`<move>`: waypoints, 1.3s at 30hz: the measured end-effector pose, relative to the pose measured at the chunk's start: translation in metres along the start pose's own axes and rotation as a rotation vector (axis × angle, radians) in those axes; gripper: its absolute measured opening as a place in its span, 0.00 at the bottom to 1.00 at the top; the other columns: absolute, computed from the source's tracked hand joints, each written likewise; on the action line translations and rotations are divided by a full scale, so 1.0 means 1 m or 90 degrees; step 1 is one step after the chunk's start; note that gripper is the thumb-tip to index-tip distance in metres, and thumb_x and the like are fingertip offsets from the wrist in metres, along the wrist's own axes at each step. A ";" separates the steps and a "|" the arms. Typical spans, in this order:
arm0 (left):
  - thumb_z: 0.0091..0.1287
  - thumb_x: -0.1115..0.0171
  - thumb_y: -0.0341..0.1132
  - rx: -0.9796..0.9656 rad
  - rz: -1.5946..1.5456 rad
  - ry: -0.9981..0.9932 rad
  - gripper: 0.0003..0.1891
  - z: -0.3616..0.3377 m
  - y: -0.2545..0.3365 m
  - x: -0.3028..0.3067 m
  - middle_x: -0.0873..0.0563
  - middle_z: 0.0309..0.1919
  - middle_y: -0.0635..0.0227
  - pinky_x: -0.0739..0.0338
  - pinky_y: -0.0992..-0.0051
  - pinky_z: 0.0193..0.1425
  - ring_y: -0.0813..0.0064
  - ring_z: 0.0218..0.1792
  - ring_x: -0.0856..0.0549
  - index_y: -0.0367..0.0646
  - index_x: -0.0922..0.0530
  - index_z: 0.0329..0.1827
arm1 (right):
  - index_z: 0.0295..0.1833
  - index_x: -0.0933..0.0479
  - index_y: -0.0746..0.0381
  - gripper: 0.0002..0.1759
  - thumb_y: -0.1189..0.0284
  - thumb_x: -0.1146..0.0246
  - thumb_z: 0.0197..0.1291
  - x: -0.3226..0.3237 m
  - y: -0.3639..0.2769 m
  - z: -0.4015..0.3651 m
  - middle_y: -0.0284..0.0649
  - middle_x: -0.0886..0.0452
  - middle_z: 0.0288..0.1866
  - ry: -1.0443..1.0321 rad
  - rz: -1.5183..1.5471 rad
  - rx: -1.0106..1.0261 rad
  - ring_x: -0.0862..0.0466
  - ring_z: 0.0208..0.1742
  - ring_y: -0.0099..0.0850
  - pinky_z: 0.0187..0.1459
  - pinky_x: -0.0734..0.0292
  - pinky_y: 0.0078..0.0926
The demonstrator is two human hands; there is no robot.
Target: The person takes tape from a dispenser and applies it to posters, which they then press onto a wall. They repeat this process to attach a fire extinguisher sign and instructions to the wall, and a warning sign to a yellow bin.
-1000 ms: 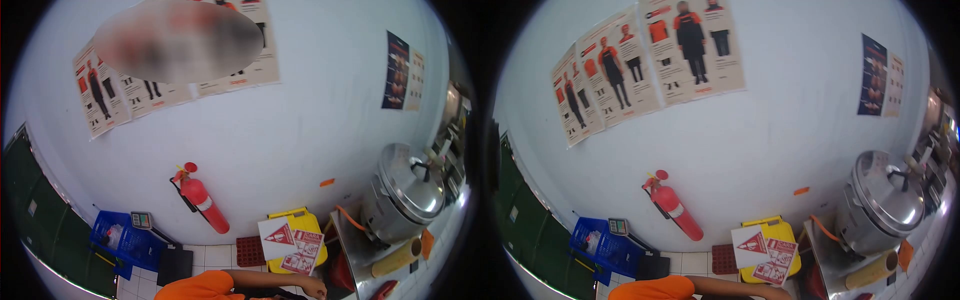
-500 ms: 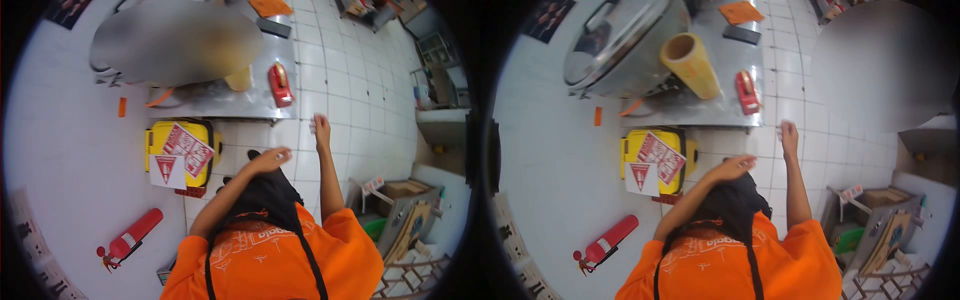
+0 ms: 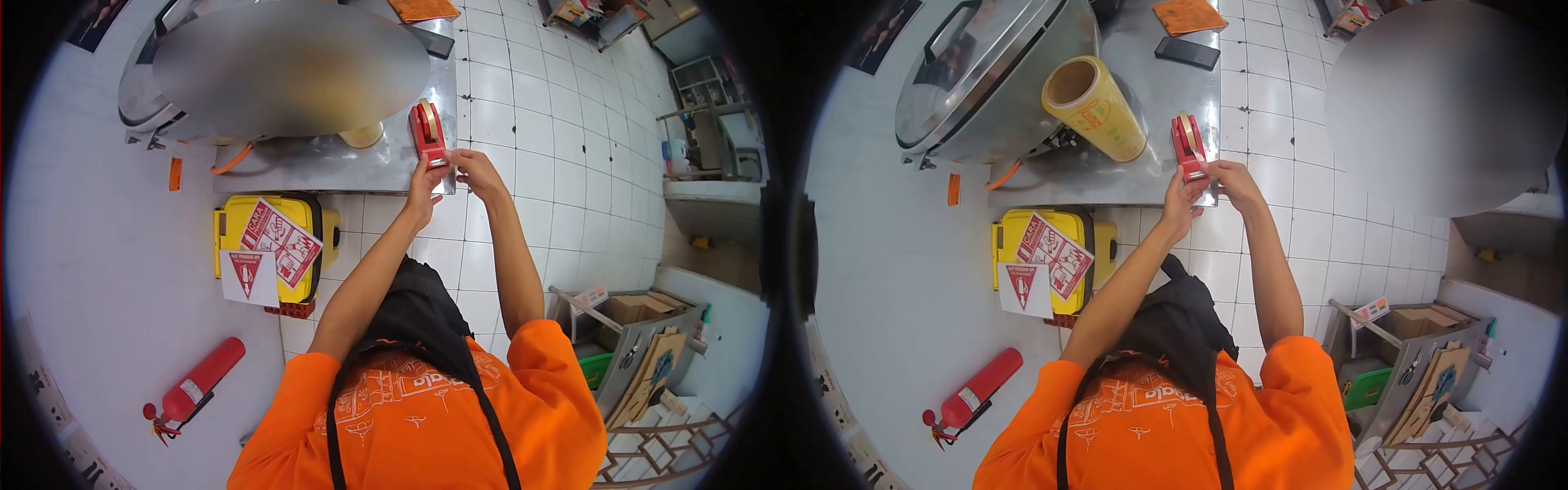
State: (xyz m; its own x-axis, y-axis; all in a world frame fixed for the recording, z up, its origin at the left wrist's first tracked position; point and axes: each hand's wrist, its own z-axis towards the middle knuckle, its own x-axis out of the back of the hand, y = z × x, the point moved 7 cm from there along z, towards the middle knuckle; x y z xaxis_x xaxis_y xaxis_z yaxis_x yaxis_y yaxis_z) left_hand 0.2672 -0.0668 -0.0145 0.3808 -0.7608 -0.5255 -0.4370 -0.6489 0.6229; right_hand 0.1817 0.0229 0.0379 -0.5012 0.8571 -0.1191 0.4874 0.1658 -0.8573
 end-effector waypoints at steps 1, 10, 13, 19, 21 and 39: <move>0.65 0.58 0.74 0.004 -0.011 -0.015 0.46 0.001 0.001 0.000 0.31 0.72 0.62 0.58 0.49 0.75 0.61 0.76 0.44 0.41 0.31 0.70 | 0.44 0.17 0.63 0.19 0.57 0.32 0.61 0.002 0.005 -0.010 0.33 0.19 0.35 -0.003 -0.007 -0.003 0.24 0.35 0.21 0.36 0.31 0.22; 0.66 0.36 0.48 -0.063 0.000 0.076 0.21 0.000 -0.008 0.011 0.19 0.56 0.73 0.44 0.59 0.69 0.78 0.63 0.28 0.48 0.22 0.57 | 0.40 0.18 0.60 0.12 0.63 0.33 0.62 0.010 0.100 -0.171 0.25 0.27 0.31 0.069 0.020 -0.230 0.33 0.31 0.17 0.35 0.34 0.22; 0.64 0.35 0.50 -0.107 0.034 0.108 0.18 0.011 -0.015 0.019 0.17 0.51 0.74 0.36 0.62 0.59 0.78 0.56 0.25 0.49 0.18 0.51 | 0.39 0.20 0.60 0.10 0.64 0.33 0.63 0.008 0.119 -0.195 0.23 0.30 0.29 0.051 0.040 -0.282 0.37 0.28 0.16 0.33 0.36 0.21; 0.63 0.31 0.44 -0.077 -0.093 0.216 0.17 0.000 -0.015 0.015 0.15 0.42 0.73 0.33 0.79 0.49 0.83 0.44 0.23 0.42 0.18 0.48 | 0.38 0.20 0.56 0.09 0.63 0.32 0.63 0.009 0.135 -0.188 0.21 0.33 0.27 0.057 0.029 -0.299 0.37 0.28 0.16 0.33 0.36 0.21; 0.62 0.30 0.44 -0.104 -0.061 0.229 0.17 -0.006 -0.013 0.013 0.14 0.39 0.70 0.30 0.81 0.45 0.81 0.41 0.19 0.41 0.17 0.47 | 0.39 0.20 0.58 0.11 0.62 0.32 0.62 0.005 0.137 -0.188 0.22 0.36 0.25 0.061 0.027 -0.300 0.38 0.27 0.16 0.33 0.35 0.22; 0.72 0.40 0.38 -0.733 -0.240 0.649 0.12 -0.443 -0.028 0.311 0.17 0.41 0.69 0.25 0.77 0.49 0.79 0.44 0.19 0.39 0.23 0.48 | 0.43 0.27 0.53 0.10 0.61 0.37 0.67 -0.317 0.208 -0.244 0.33 0.23 0.42 -0.654 -0.168 -0.301 0.23 0.46 0.28 0.45 0.25 0.36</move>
State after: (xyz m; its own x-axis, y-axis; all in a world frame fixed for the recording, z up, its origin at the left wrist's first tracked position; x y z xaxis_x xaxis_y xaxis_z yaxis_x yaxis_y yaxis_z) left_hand 0.7593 -0.2819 0.0615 0.8918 0.0679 -0.4474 0.4518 -0.0779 0.8887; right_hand 0.6162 -0.0958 0.0199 -0.8654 0.0047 -0.5010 0.3911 0.6313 -0.6697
